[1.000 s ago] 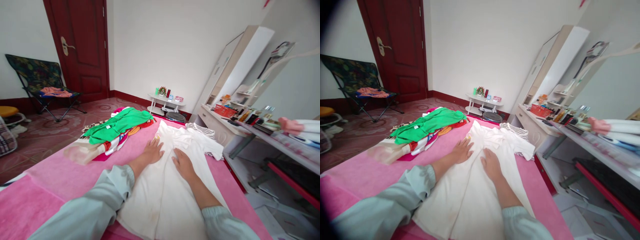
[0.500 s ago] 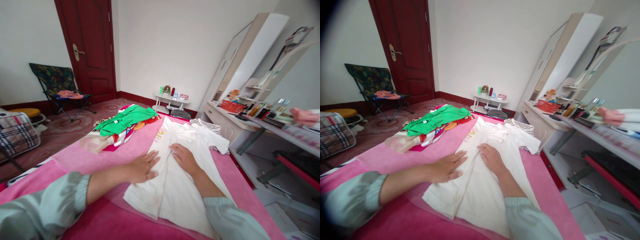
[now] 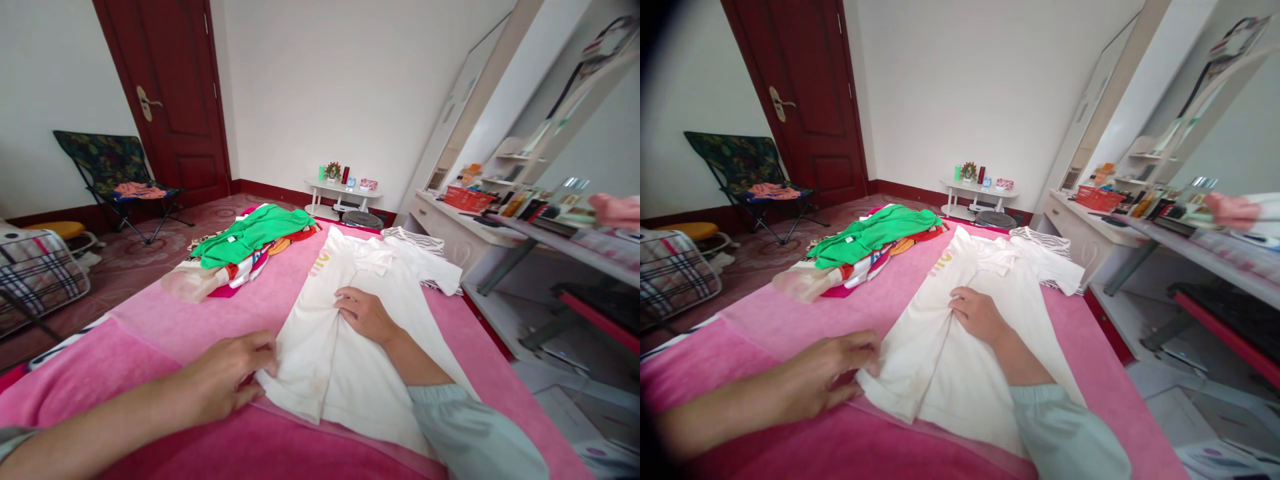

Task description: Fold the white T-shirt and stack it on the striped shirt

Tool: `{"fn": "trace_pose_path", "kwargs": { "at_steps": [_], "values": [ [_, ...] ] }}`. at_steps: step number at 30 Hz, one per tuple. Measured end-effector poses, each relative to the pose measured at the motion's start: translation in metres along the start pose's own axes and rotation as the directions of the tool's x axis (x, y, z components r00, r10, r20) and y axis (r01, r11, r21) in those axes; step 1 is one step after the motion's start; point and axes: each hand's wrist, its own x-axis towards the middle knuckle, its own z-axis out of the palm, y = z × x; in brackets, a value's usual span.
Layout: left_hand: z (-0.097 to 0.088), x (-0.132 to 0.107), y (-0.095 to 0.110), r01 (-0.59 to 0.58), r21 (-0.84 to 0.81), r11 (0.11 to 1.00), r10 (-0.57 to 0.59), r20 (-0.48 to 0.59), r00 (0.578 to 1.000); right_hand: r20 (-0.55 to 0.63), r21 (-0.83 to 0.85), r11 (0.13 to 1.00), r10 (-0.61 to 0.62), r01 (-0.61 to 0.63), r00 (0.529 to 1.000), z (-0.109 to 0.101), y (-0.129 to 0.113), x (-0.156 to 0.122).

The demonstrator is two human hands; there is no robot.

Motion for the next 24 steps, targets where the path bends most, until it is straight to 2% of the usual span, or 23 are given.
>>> {"fn": "trace_pose_path", "kwargs": {
  "at_steps": [4,7,13,17,21,24],
  "values": [
    [0.001,0.001,0.003,-0.035,0.046,0.998,0.036,-0.025,0.999,-0.01,0.003,1.0,0.005,-0.005,1.0,0.0,-0.001,0.001],
    [-0.001,0.005,0.016,-0.085,0.082,0.993,0.089,-0.049,0.995,-0.001,0.007,1.0,0.009,-0.009,1.0,0.0,-0.001,0.001],
    [0.001,0.026,0.047,-0.229,0.109,0.967,0.219,0.095,0.971,0.027,0.017,0.999,0.034,-0.035,0.999,-0.003,-0.002,0.001],
    [0.005,0.04,0.051,-0.291,0.151,0.945,0.268,0.154,0.951,0.034,0.031,0.999,0.041,-0.042,0.999,-0.005,-0.004,0.002],
    [0.004,0.048,0.045,-0.3,-0.029,0.953,0.301,0.161,0.94,0.031,0.044,0.998,0.041,-0.042,0.999,-0.005,-0.004,0.003],
    [0.001,0.052,0.044,-0.263,-0.214,0.941,0.291,0.113,0.95,0.029,0.055,0.998,0.039,-0.041,0.999,-0.005,-0.002,0.002]
  ]
}}
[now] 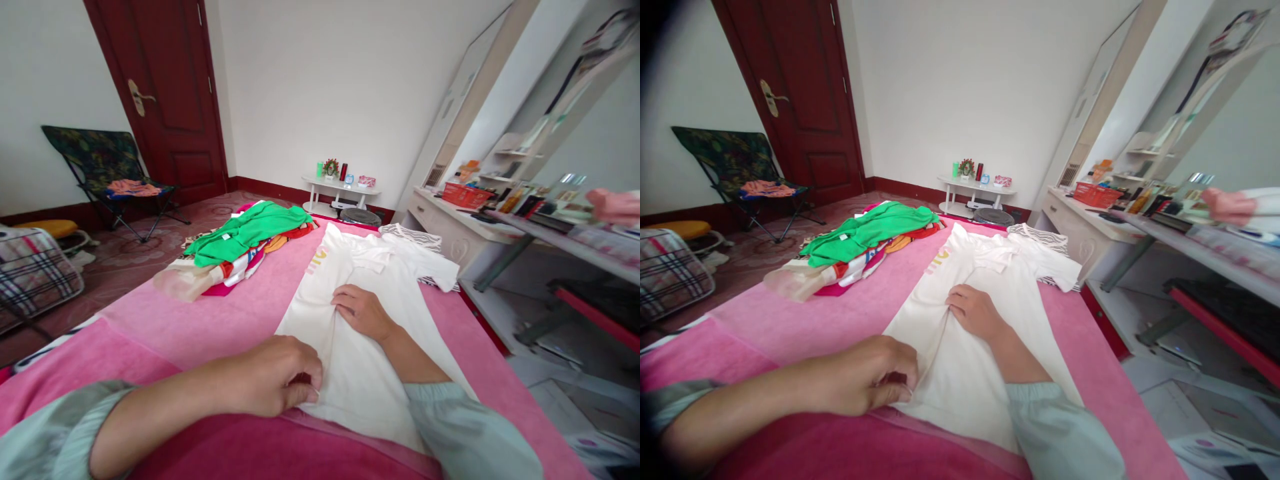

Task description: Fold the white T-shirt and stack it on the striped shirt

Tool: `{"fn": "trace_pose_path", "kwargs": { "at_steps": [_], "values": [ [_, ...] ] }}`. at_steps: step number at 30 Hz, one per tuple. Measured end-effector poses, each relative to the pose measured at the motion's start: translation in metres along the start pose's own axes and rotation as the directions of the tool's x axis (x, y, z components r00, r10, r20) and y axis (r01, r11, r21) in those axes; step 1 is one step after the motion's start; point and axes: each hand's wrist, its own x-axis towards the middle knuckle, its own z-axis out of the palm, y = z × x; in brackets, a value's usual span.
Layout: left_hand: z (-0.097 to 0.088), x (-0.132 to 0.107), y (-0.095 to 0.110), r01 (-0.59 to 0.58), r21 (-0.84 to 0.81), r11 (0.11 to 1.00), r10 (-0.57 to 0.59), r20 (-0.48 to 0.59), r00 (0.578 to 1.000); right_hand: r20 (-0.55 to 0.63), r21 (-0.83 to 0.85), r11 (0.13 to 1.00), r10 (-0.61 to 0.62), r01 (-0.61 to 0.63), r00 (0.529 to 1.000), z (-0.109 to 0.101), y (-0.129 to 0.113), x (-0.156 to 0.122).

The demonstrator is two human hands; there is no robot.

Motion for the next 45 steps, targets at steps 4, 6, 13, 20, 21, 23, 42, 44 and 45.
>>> {"fn": "trace_pose_path", "kwargs": {
  "at_steps": [4,6,13,20,21,23,42,44,45],
  "values": [
    [0.001,0.006,0.002,0.018,-0.134,0.991,-0.025,-0.053,0.998,-0.035,0.003,1.0,0.017,-0.017,0.999,-0.002,0.002,-0.002],
    [0.005,0.009,0.0,0.01,-0.154,0.988,-0.014,-0.026,1.0,-0.046,0.004,1.0,0.029,-0.029,0.998,-0.003,0.003,-0.003],
    [0.001,0.018,-0.009,0.101,-0.285,0.953,-0.061,0.147,0.987,-0.045,0.029,0.99,0.142,-0.141,0.989,-0.003,0.004,-0.002],
    [-0.018,0.073,-0.067,0.194,0.189,0.963,-0.116,-0.361,0.925,-0.026,0.009,0.974,0.225,-0.225,0.974,0.0,0.011,-0.003],
    [-0.016,0.08,-0.08,0.229,0.256,0.939,-0.115,-0.396,0.911,-0.024,0.003,0.975,0.224,-0.224,0.974,0.0,0.012,-0.003],
    [-0.009,0.088,-0.102,0.301,0.344,0.889,-0.163,-0.375,0.913,-0.032,0.004,0.971,0.241,-0.241,0.97,0.0,0.012,-0.004],
    [-0.013,0.186,-0.145,0.429,0.405,0.808,-0.254,-0.418,0.872,-0.1,0.248,0.873,0.454,-0.42,0.885,0.005,0.026,-0.006],
    [-0.005,0.187,-0.156,0.413,0.374,0.83,-0.235,-0.437,0.868,-0.121,0.285,0.839,0.512,-0.464,0.851,0.006,0.029,-0.007],
    [-0.003,0.188,-0.16,0.406,0.367,0.837,-0.227,-0.442,0.868,-0.146,0.302,0.82,0.544,-0.486,0.826,0.007,0.031,-0.008]
  ]
}}
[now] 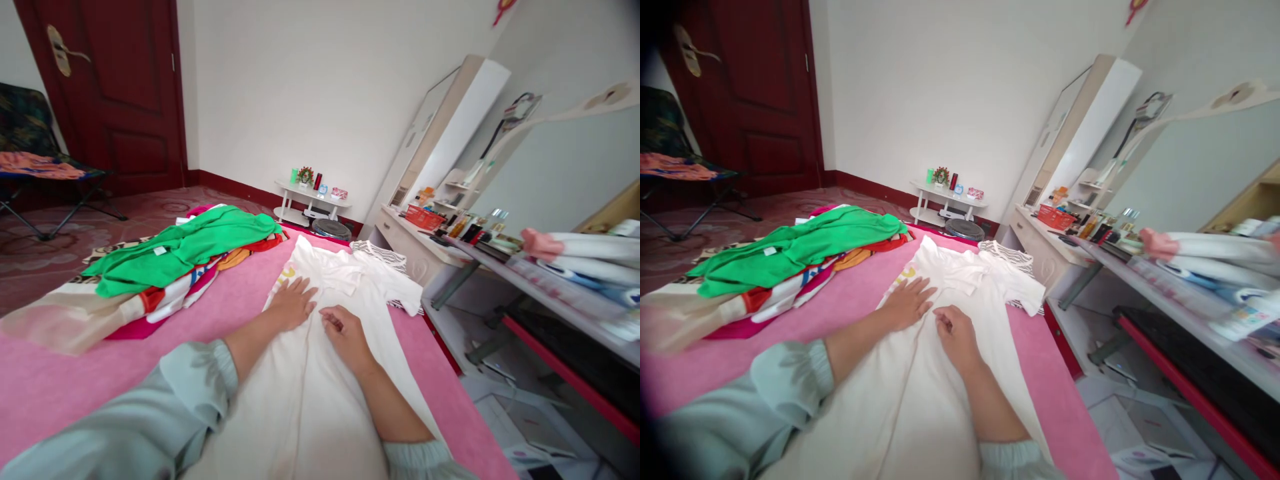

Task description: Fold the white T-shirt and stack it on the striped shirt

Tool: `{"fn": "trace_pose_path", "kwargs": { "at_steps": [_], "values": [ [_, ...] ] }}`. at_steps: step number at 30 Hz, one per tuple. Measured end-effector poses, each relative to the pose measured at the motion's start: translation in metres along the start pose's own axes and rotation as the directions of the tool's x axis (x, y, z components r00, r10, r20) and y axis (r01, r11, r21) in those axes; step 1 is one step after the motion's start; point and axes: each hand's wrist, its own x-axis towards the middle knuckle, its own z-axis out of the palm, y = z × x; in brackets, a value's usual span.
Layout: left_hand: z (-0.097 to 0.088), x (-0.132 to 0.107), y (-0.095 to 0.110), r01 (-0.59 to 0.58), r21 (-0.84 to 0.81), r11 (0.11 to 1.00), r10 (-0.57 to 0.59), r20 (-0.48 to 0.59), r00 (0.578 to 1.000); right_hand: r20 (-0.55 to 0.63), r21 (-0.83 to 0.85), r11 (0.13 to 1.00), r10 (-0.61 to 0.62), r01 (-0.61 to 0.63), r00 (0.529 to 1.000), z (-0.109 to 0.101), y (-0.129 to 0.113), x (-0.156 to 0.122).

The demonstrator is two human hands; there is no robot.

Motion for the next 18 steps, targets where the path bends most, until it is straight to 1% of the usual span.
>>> {"fn": "trace_pose_path", "kwargs": {
  "at_steps": [2,3,4,5,6,7,8,9,10,11,12,13,14,15,18],
  "values": [
    [0.003,0.0,-0.002,-0.001,-0.014,1.0,0.001,-0.015,1.0,-0.11,0.027,0.998,0.064,-0.062,0.992,-0.006,0.009,0.002],
    [0.003,0.0,-0.003,0.003,-0.018,1.0,-0.004,-0.021,1.0,-0.186,0.042,0.994,0.104,-0.097,0.977,-0.012,0.016,0.003],
    [0.003,0.001,-0.003,0.009,-0.022,1.0,-0.01,-0.025,1.0,-0.269,0.065,0.988,0.151,-0.138,0.951,-0.02,0.024,0.005],
    [0.002,0.001,-0.003,0.014,-0.024,1.0,-0.015,-0.027,1.0,-0.353,0.095,0.978,0.208,-0.186,0.912,-0.029,0.033,0.007],
    [0.002,0.001,-0.002,0.019,-0.026,0.999,-0.02,-0.028,0.999,-0.428,0.139,0.96,0.278,-0.241,0.86,-0.041,0.043,0.01],
    [0.002,0.001,-0.002,0.023,-0.027,0.999,-0.024,-0.028,0.999,-0.488,0.21,0.93,0.368,-0.303,0.792,-0.053,0.054,0.013],
    [0.002,0.001,-0.002,0.024,-0.03,0.999,-0.025,-0.028,0.999,-0.522,0.299,0.881,0.473,-0.367,0.709,-0.065,0.064,0.016],
    [0.002,0.0,-0.002,0.025,-0.033,0.999,-0.026,-0.029,0.999,-0.526,0.4,0.815,0.578,-0.419,0.623,-0.076,0.074,0.019],
    [0.002,0.0,-0.002,0.025,-0.037,0.999,-0.026,-0.033,0.999,-0.51,0.487,0.747,0.664,-0.452,0.547,-0.087,0.082,0.022],
    [0.002,0.0,-0.002,0.023,-0.043,0.999,-0.025,-0.037,0.999,-0.486,0.55,0.688,0.725,-0.474,0.488,-0.096,0.089,0.024],
    [0.002,0.0,-0.002,0.023,-0.048,0.999,-0.025,-0.043,0.999,-0.465,0.59,0.645,0.763,-0.486,0.449,-0.103,0.094,0.026],
    [0.001,0.0,-0.001,0.026,-0.054,0.998,-0.029,-0.049,0.998,-0.455,0.608,0.621,0.783,-0.494,0.424,-0.11,0.098,0.029],
    [0.001,-0.001,-0.001,0.031,-0.058,0.998,-0.034,-0.054,0.998,-0.457,0.612,0.611,0.791,-0.502,0.407,-0.115,0.102,0.03],
    [0.0,-0.001,0.0,0.037,-0.061,0.997,-0.04,-0.058,0.997,-0.466,0.617,0.601,0.8,-0.508,0.379,-0.12,0.105,0.032],
    [-0.003,-0.002,0.001,0.044,-0.067,0.997,-0.049,-0.066,0.997,-0.507,0.617,0.569,0.816,-0.543,0.279,-0.134,0.118,0.036]
  ]
}}
